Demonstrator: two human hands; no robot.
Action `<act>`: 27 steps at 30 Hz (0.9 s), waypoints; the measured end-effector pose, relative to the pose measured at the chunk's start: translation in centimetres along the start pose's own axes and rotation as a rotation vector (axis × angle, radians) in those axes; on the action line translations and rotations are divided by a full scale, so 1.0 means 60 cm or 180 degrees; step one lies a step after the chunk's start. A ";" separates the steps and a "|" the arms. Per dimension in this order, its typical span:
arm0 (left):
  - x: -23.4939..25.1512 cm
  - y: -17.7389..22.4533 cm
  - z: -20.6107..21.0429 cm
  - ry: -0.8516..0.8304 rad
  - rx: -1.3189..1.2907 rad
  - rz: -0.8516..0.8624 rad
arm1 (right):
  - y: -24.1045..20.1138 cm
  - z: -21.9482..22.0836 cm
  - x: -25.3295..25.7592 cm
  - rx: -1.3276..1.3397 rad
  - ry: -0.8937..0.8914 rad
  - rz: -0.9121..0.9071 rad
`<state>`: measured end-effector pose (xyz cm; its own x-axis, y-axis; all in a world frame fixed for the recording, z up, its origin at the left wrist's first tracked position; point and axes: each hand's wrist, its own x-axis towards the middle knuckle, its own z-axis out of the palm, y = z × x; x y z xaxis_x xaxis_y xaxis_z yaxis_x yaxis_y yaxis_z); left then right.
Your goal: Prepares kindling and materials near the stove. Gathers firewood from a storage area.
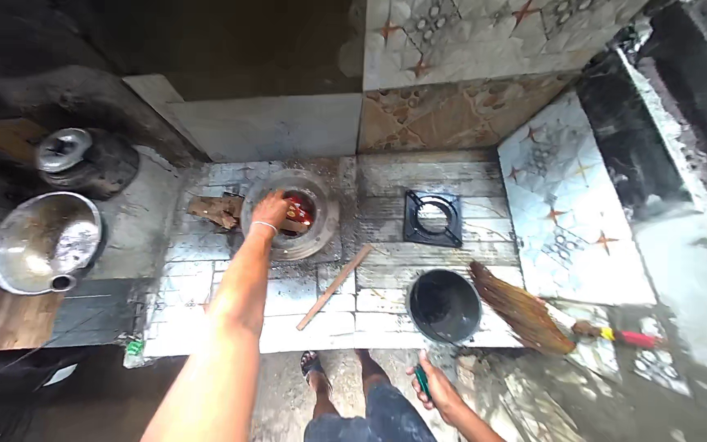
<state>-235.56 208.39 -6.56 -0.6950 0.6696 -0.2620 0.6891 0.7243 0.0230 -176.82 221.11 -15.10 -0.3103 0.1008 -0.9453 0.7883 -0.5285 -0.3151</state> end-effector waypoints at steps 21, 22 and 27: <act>-0.115 -0.049 -0.102 0.1382 -0.1336 -0.0155 | 0.052 -0.040 -0.034 -0.0888 0.0303 -0.0134; -0.146 -0.050 -0.102 0.1631 -0.1486 -0.0231 | 0.060 -0.038 -0.032 -0.0936 0.0306 -0.0140; -0.370 0.022 -0.049 0.2533 -0.2245 -0.0418 | 0.148 -0.033 -0.042 -0.0919 0.0746 -0.0197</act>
<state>-219.82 194.99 2.11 -0.8646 0.3100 0.3955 0.5022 0.5594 0.6595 -167.99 217.85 -15.69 -0.2584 0.3329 -0.9068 0.8996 -0.2593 -0.3515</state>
